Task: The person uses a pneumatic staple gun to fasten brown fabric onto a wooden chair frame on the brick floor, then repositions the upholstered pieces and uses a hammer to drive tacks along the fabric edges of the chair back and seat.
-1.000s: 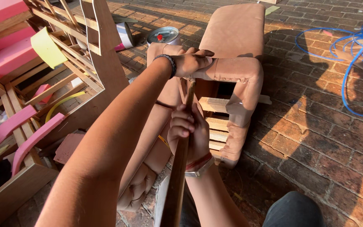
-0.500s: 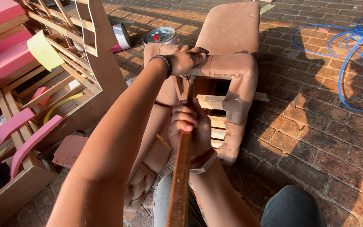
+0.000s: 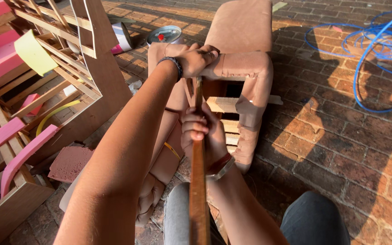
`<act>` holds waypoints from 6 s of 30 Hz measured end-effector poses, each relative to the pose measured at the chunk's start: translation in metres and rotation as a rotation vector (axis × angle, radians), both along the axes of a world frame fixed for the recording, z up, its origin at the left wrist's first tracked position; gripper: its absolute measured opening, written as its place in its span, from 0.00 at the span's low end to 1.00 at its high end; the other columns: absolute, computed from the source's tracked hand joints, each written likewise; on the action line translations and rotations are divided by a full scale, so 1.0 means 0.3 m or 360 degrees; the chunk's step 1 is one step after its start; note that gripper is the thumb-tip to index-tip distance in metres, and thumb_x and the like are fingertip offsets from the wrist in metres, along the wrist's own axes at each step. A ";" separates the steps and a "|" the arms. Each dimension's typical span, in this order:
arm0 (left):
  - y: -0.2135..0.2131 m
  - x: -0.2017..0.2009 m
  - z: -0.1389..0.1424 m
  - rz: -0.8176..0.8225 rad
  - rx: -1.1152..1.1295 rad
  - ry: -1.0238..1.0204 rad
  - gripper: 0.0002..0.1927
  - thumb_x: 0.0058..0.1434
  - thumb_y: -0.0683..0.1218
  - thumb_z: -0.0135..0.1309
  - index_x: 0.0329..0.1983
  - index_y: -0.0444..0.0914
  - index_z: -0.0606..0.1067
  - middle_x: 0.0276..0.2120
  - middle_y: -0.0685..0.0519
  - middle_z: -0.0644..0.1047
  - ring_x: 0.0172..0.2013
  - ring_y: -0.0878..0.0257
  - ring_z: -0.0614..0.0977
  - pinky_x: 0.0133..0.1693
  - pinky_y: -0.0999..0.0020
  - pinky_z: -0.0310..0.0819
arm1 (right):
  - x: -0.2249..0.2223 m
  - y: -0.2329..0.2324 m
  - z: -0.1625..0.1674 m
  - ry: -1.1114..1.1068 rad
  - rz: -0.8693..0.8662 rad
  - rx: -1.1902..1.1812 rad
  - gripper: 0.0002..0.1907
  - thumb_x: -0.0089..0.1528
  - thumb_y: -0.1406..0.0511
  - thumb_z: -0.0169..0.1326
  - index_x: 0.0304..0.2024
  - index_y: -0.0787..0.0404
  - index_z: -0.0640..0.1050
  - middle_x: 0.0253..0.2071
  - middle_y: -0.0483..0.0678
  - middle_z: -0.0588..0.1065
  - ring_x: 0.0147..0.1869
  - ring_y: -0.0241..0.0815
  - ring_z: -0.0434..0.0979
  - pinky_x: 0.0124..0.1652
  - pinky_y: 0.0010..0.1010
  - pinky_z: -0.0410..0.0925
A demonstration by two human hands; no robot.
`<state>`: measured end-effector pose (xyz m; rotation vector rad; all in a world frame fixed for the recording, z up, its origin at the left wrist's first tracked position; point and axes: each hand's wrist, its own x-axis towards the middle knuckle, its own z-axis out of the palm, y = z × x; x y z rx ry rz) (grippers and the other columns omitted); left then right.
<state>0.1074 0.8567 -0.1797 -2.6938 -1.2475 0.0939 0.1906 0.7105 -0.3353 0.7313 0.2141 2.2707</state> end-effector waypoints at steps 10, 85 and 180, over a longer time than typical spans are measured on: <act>-0.026 0.008 -0.005 0.0058 0.0060 -0.0121 0.23 0.75 0.51 0.32 0.69 0.46 0.67 0.68 0.58 0.65 0.62 0.49 0.67 0.65 0.55 0.56 | -0.021 -0.001 -0.018 -0.0096 -0.0137 0.0027 0.18 0.74 0.54 0.46 0.45 0.64 0.71 0.28 0.38 0.64 0.26 0.29 0.66 0.28 0.21 0.67; 0.041 -0.123 -0.165 -0.0298 0.0716 -0.0511 0.31 0.59 0.48 0.57 0.66 0.37 0.65 0.58 0.40 0.75 0.56 0.42 0.78 0.52 0.53 0.76 | 0.107 -0.115 -0.065 -0.1509 -0.0718 -0.0062 0.15 0.68 0.52 0.45 0.38 0.55 0.68 0.21 0.37 0.59 0.18 0.30 0.58 0.19 0.23 0.59; -0.016 -0.260 -0.207 -0.0196 0.0969 -0.0462 0.30 0.69 0.49 0.53 0.70 0.33 0.63 0.64 0.38 0.71 0.40 0.48 0.84 0.37 0.58 0.81 | 0.187 -0.319 -0.144 -0.1141 -0.0348 -0.0072 0.16 0.72 0.52 0.36 0.43 0.55 0.67 0.21 0.38 0.61 0.17 0.29 0.58 0.18 0.22 0.58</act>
